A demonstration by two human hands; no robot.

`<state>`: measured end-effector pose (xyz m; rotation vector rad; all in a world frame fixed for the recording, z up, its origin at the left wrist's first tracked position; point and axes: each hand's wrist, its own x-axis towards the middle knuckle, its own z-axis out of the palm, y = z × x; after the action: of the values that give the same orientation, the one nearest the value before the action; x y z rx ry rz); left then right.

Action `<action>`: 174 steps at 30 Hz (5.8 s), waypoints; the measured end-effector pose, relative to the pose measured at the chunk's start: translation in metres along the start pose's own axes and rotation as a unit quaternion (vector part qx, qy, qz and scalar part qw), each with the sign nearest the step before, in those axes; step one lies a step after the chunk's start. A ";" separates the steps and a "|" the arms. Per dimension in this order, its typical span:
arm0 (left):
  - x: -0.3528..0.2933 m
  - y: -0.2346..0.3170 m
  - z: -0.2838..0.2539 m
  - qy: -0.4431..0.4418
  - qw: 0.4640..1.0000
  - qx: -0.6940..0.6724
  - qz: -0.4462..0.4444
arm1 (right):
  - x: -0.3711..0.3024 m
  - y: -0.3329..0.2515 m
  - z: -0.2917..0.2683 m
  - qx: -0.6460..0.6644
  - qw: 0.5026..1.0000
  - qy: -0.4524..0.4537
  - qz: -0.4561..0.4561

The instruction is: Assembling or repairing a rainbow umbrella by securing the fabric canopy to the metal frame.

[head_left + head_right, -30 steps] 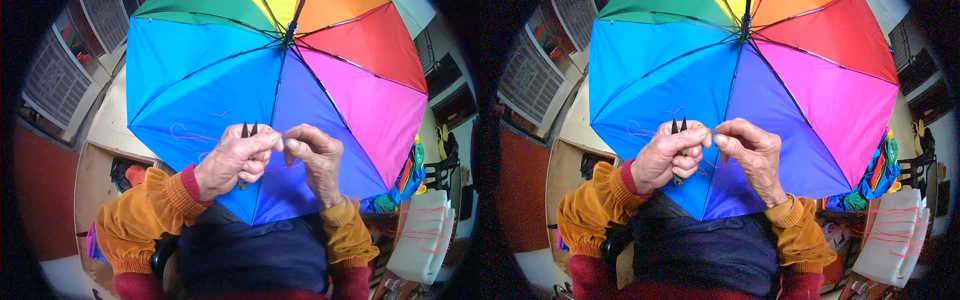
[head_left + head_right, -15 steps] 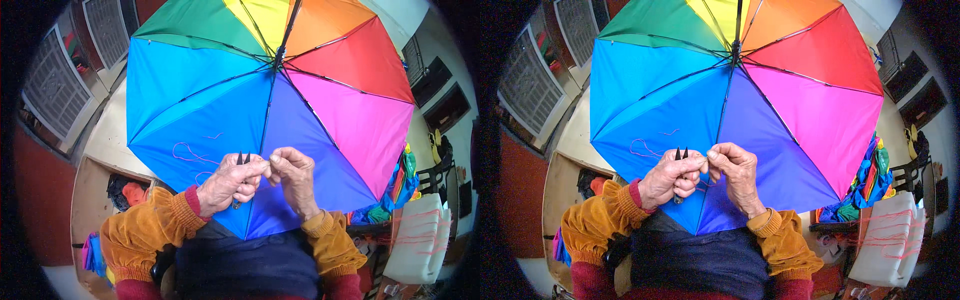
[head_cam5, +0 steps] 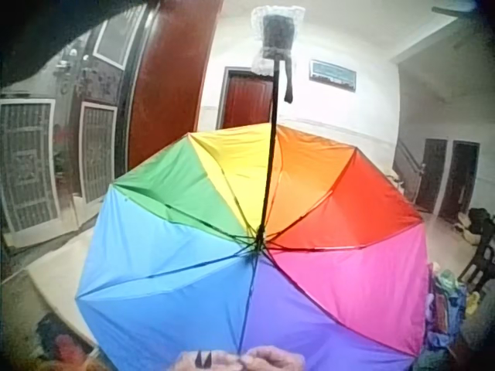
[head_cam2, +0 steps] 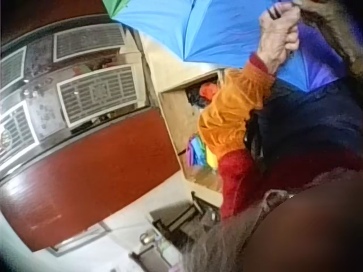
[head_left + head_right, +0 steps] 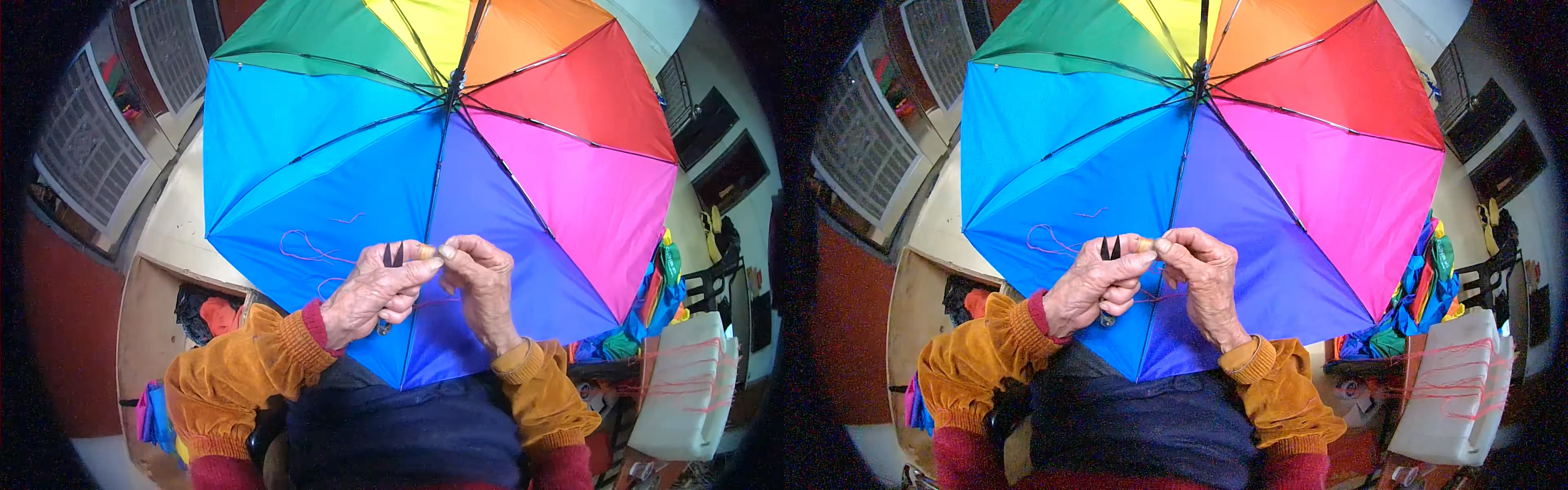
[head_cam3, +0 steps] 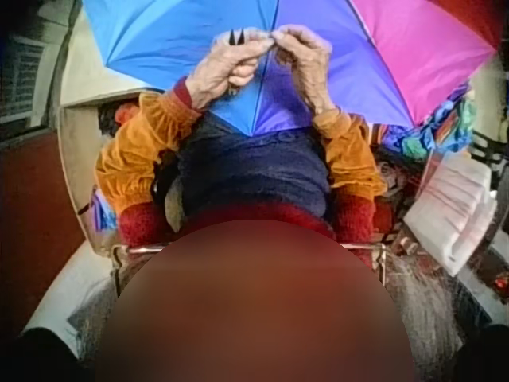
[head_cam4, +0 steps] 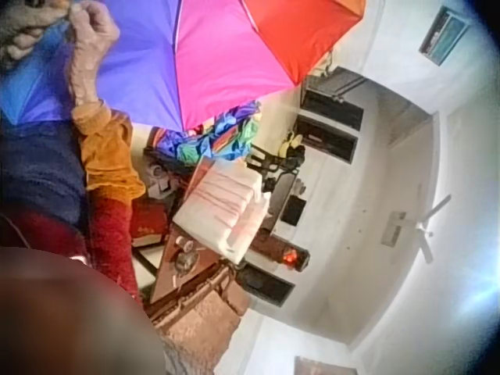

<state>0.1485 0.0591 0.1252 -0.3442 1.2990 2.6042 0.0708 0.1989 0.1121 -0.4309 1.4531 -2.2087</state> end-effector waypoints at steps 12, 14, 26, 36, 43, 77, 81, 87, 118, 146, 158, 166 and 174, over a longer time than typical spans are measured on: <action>-0.001 -0.001 0.000 -0.006 0.999 0.042 0.007 | 0.001 -0.001 -0.002 0.024 0.999 0.027 -0.012; -0.002 -0.001 0.002 0.015 0.997 0.067 0.032 | 0.003 -0.001 -0.004 0.055 0.998 0.013 -0.011; 0.001 0.002 -0.005 -0.056 0.988 0.139 0.039 | 0.001 -0.014 0.005 0.084 0.996 -0.024 0.029; -0.021 0.017 -0.029 -0.082 0.961 0.264 0.025 | 0.014 -0.071 -0.057 0.060 0.995 0.078 -0.008; -0.069 0.032 -0.082 -0.062 0.820 0.534 0.196 | -0.012 -0.145 -0.201 -0.351 0.876 0.201 -0.263; -0.027 0.063 -0.161 0.293 0.629 0.610 0.383 | -0.088 -0.317 -0.453 -0.111 0.959 0.125 -0.230; 0.068 0.054 -0.112 0.199 0.721 0.569 0.343 | -0.008 -0.185 -0.311 -0.235 0.938 0.142 -0.212; 0.186 0.014 -0.066 0.195 0.762 0.524 0.325 | 0.043 -0.034 -0.124 -0.261 0.958 0.106 -0.051; 0.074 0.103 -0.232 0.237 0.737 0.623 0.112 | 0.124 0.013 -0.082 -0.441 0.897 -0.030 0.016; 0.127 -0.048 -0.029 0.105 0.799 0.572 0.151 | 0.082 -0.004 -0.118 -0.459 0.861 0.125 -0.178; -0.042 -0.026 -0.057 -0.196 0.529 0.813 0.148 | 0.012 0.051 -0.062 -0.525 0.729 -0.363 -0.247; -0.034 -0.067 -0.062 -0.073 0.410 0.808 0.418 | 0.003 0.066 -0.055 -0.538 0.664 -0.460 -0.241; -0.035 -0.052 -0.067 -0.159 0.479 0.810 0.298 | 0.003 0.071 -0.059 -0.561 0.722 -0.354 -0.196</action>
<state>0.2048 0.0324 0.0573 0.9748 3.0645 0.3760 0.0534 0.2188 0.0232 -1.8538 2.1187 -0.8026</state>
